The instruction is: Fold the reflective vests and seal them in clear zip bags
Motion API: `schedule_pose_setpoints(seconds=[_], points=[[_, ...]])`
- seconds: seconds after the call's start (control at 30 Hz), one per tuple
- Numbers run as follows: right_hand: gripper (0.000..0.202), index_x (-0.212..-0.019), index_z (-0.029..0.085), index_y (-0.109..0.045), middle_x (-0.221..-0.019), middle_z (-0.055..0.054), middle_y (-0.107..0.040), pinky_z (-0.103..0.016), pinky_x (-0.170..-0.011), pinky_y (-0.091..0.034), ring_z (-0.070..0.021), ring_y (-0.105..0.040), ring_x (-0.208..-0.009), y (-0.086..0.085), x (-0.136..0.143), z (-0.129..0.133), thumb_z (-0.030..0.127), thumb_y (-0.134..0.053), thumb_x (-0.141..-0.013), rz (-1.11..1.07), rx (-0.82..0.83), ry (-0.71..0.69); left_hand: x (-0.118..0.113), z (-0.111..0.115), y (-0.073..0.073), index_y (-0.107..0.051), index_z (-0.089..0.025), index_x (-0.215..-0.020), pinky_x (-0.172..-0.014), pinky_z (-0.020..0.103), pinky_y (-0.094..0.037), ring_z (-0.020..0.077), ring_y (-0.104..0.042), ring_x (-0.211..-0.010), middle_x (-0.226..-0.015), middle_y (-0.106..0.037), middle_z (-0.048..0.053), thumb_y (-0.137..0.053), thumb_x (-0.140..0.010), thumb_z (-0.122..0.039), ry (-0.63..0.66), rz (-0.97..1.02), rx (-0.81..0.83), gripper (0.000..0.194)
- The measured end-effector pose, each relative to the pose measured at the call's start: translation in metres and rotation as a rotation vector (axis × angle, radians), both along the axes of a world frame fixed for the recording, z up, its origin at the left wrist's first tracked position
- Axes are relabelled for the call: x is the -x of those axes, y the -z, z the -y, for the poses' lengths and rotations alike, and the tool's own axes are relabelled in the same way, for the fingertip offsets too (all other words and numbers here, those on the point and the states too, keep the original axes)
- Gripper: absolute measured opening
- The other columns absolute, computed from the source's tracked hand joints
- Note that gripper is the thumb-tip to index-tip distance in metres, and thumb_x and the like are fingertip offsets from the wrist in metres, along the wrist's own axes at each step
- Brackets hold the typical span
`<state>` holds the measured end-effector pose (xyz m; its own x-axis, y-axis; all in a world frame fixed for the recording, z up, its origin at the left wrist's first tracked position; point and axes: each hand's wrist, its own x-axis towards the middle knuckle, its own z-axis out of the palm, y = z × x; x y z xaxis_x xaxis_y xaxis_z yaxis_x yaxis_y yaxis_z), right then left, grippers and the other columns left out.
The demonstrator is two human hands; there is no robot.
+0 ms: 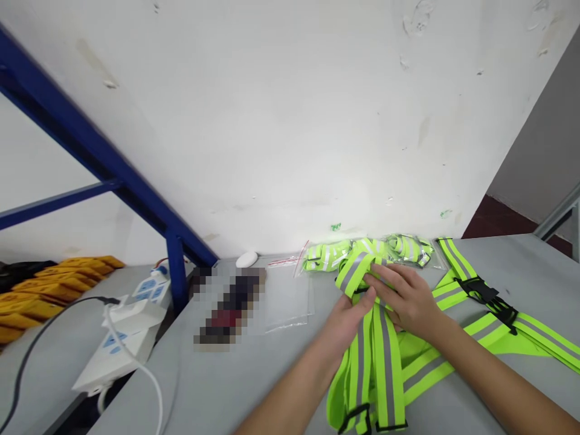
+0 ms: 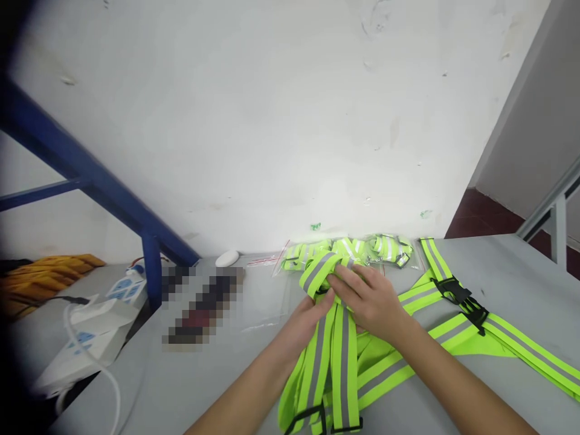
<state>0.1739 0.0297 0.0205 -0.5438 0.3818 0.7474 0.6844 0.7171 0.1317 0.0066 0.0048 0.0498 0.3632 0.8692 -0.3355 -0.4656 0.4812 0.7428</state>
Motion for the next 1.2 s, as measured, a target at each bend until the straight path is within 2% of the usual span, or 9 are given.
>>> schedule_pose_setpoints(seconds=[0.17,0.37,0.47,0.57,0.7,0.87,0.97,1.07,1.2], points=[[0.059,-0.139,0.017,-0.041,-0.136,-0.016,-0.045,-0.051,-0.095,-0.045,-0.0315,-0.044,-0.121,-0.002,0.003,0.015,0.016,-0.048,-0.081,-0.035,0.411,-0.114,-0.002,-0.002,0.006,-0.055,-0.017,-0.126,-0.081,0.043,-0.054,0.0314,-0.069,-0.091,-0.101,-0.072,0.012,-0.072,-0.075,-0.044,-0.03,-0.135,0.07,0.06],[0.062,-0.142,0.027,-0.03,-0.143,-0.012,-0.036,-0.047,-0.095,-0.049,-0.0297,-0.039,-0.131,-0.01,0.004,0.023,0.033,-0.056,-0.086,-0.689,0.733,0.014,0.002,-0.003,0.007,-0.06,-0.019,-0.123,-0.094,0.042,-0.049,0.0321,-0.06,-0.113,-0.12,-0.067,0.011,-0.075,-0.074,-0.037,0.037,-0.148,-0.101,0.054],[0.06,-0.134,0.028,-0.047,-0.134,-0.009,-0.051,-0.035,-0.059,-0.06,-0.0275,-0.065,-0.097,-0.023,0.0,0.019,0.04,-0.066,-0.078,-0.765,1.177,-0.017,0.0,0.001,0.003,-0.058,-0.025,-0.126,-0.097,0.041,-0.047,0.0301,-0.055,-0.121,-0.128,-0.062,0.007,-0.071,-0.078,-0.039,0.087,-0.21,-0.22,0.051],[0.04,-0.113,0.024,-0.067,-0.098,-0.004,-0.07,-0.028,-0.039,-0.053,-0.0199,-0.067,-0.061,-0.033,-0.002,0.018,0.043,-0.067,-0.077,-0.782,1.434,-0.1,-0.002,0.004,0.0,-0.054,-0.026,-0.13,-0.092,0.041,-0.051,0.0293,-0.061,-0.113,-0.127,-0.062,0.007,-0.07,-0.08,-0.037,0.164,-0.184,-0.215,0.054],[0.034,-0.105,0.022,-0.069,-0.067,0.001,-0.067,-0.026,-0.034,-0.049,-0.016,-0.06,-0.045,-0.033,0.0,0.02,0.044,-0.066,-0.078,-0.887,1.306,0.041,-0.001,0.006,-0.001,-0.05,-0.024,-0.132,-0.085,0.041,-0.054,0.028,-0.069,-0.095,-0.113,-0.07,0.009,-0.077,-0.071,-0.022,0.228,-0.13,-0.108,0.067],[0.024,-0.103,0.023,-0.07,-0.094,-0.005,-0.073,-0.034,-0.068,-0.059,-0.0238,-0.07,-0.082,-0.025,0.0,0.02,0.031,-0.063,-0.081,-0.777,0.754,0.086,-0.001,0.003,0.007,-0.065,-0.015,-0.109,-0.08,0.039,-0.055,0.0265,-0.071,-0.085,-0.091,-0.074,0.011,-0.077,-0.067,-0.015,0.35,-0.084,0.036,0.044],[0.022,-0.101,0.024,-0.071,-0.096,-0.005,-0.074,-0.035,-0.073,-0.058,-0.0236,-0.069,-0.085,-0.024,0.0,0.021,0.025,-0.061,-0.081,-0.714,0.575,0.035,0.001,0.001,0.015,-0.07,-0.013,-0.094,-0.074,0.038,-0.055,0.0241,-0.07,-0.075,-0.086,-0.073,0.009,-0.079,-0.064,-0.017,0.397,-0.056,0.05,0.031],[0.023,-0.099,0.023,-0.072,-0.095,-0.004,-0.074,-0.035,-0.072,-0.057,-0.0247,-0.069,-0.085,-0.032,0.0,0.022,0.028,-0.066,-0.077,-0.821,0.638,0.091,0.008,-0.004,0.017,-0.07,-0.013,-0.091,-0.068,0.035,-0.055,0.0202,-0.067,-0.067,-0.084,-0.07,0.007,-0.08,-0.063,-0.018,0.439,-0.083,-0.038,0.03],[0.034,-0.1,0.022,-0.071,-0.094,-0.005,-0.075,-0.037,-0.07,-0.058,-0.028,-0.07,-0.085,-0.046,-0.003,0.019,0.043,-0.072,-0.073,-1.129,0.989,0.161,0.026,-0.013,0.008,-0.062,-0.021,-0.116,-0.07,0.033,-0.052,0.0183,-0.066,-0.069,-0.087,-0.07,0.005,-0.079,-0.067,-0.02,0.553,-0.122,-0.176,0.052]])
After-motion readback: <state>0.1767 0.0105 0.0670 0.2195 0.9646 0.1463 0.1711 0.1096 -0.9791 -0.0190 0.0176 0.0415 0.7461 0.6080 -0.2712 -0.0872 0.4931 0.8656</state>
